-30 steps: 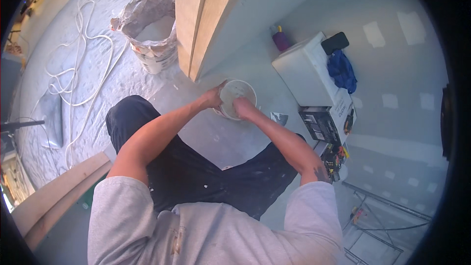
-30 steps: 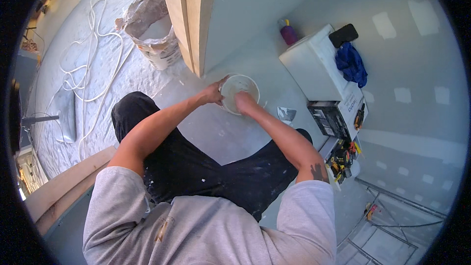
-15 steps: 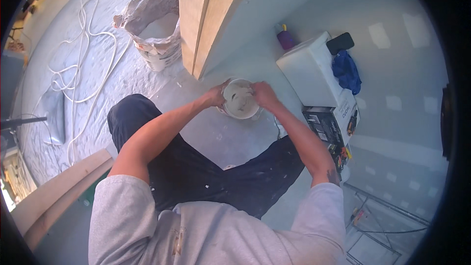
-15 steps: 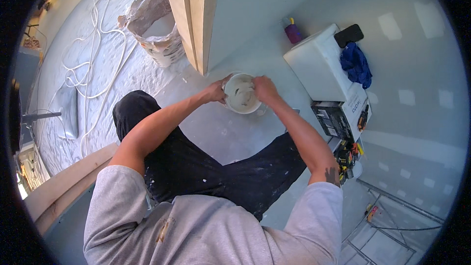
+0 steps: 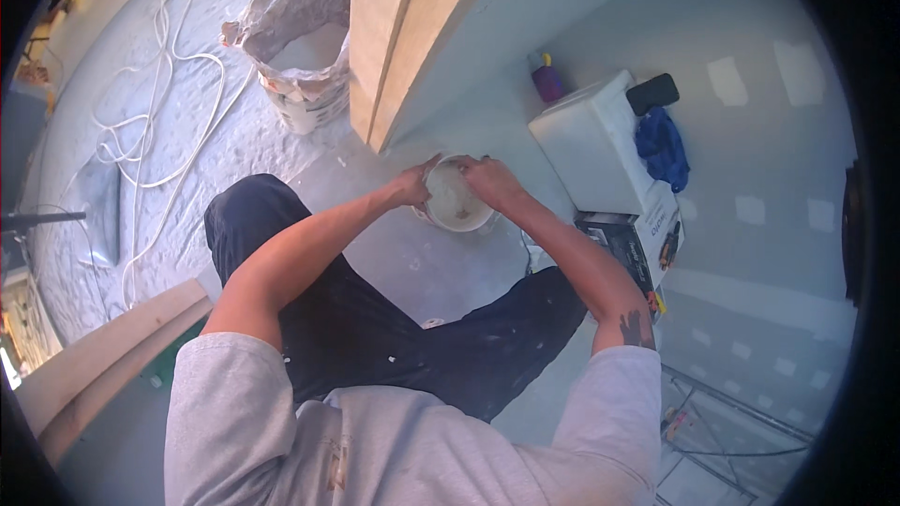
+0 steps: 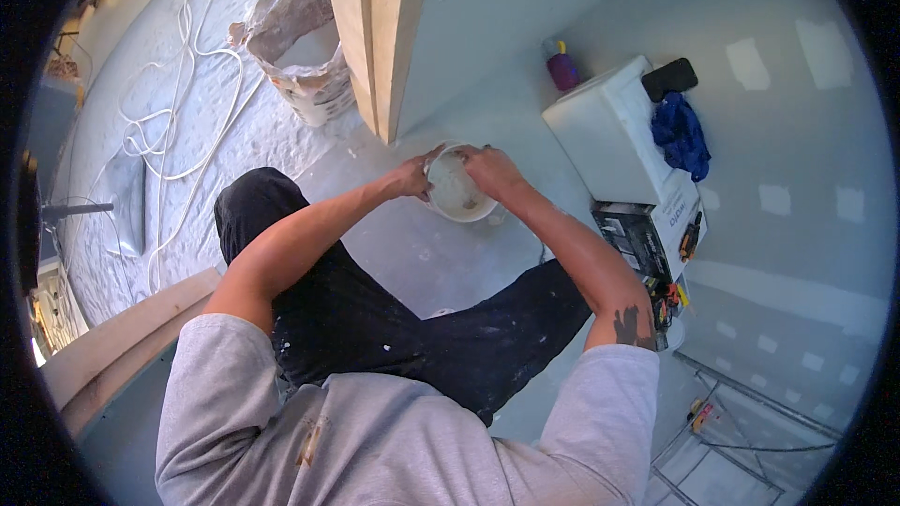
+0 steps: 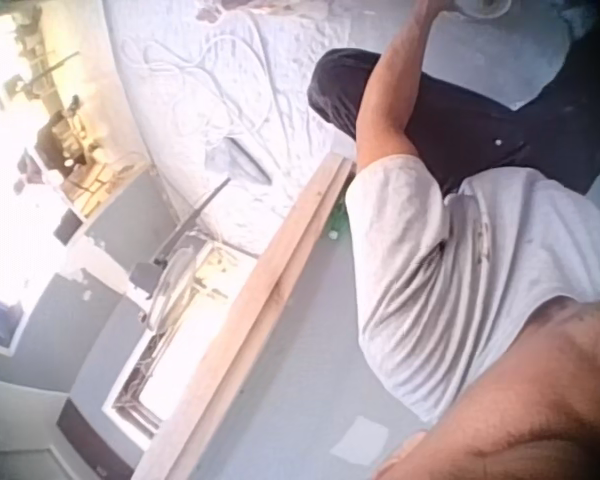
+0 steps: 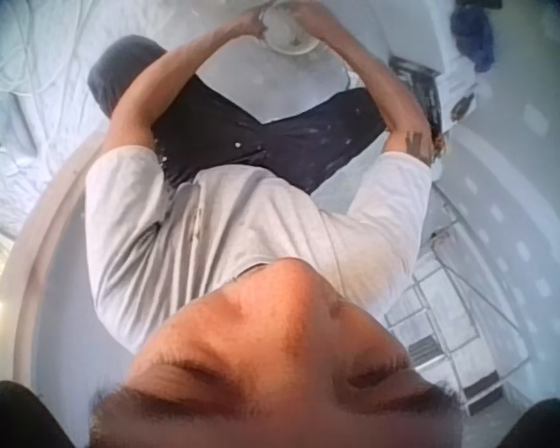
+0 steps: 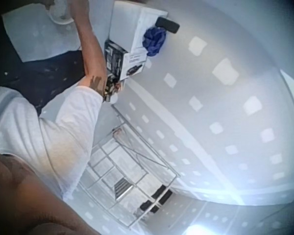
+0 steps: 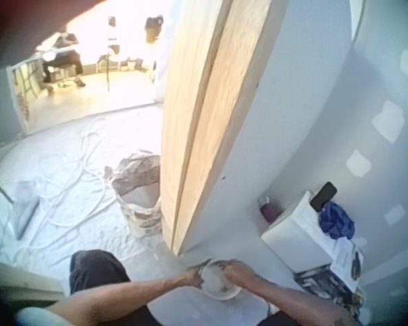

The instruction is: Applying joint compound to a ceiling with a taping knife and mixing more compound in a bucket.

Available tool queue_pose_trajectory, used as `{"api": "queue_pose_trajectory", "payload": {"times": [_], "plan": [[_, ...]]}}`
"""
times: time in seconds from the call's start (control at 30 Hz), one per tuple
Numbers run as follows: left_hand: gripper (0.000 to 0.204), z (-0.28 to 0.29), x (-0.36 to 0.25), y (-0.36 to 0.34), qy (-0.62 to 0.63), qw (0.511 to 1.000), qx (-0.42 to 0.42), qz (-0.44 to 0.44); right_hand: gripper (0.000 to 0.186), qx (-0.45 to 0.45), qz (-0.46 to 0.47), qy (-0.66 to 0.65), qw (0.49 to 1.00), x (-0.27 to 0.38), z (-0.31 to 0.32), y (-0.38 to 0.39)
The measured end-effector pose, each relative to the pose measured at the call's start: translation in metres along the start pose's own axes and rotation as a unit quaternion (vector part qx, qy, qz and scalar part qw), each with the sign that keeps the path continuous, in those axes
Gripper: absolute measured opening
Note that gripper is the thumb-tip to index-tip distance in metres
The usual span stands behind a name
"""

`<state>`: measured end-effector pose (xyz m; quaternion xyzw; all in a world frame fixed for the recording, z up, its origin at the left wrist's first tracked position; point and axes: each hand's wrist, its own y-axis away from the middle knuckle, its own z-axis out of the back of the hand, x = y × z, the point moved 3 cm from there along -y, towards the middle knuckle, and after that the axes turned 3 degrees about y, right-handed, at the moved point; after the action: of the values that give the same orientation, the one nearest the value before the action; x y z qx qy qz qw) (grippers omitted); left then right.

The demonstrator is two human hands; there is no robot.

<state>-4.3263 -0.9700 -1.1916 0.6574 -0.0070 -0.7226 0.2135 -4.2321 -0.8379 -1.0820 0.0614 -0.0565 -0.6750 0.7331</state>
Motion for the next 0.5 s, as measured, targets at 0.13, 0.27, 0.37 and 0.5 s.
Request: {"api": "queue_pose_trajectory", "payload": {"times": [0.13,0.27,0.37,0.5], "plan": [[0.093,0.005,0.018,-0.008,-0.01,1.0,0.007,0.011,0.018,0.078,-0.113,0.0,0.991,-0.001,-0.04,0.022],[0.097,0.021,0.047,0.006,-0.174,0.964,-0.121,-0.158,0.022,0.168,-0.121,-0.118,0.971,0.017,-0.036,0.007],[0.098,0.008,0.018,0.003,-0.082,0.995,-0.035,-0.053,0.026,0.29,-0.115,-0.118,0.943,0.003,-0.023,0.013],[0.096,0.007,-0.009,0.01,-0.009,0.999,0.006,0.041,0.044,0.364,-0.139,-0.147,0.909,-0.001,-0.04,0.021]]}}
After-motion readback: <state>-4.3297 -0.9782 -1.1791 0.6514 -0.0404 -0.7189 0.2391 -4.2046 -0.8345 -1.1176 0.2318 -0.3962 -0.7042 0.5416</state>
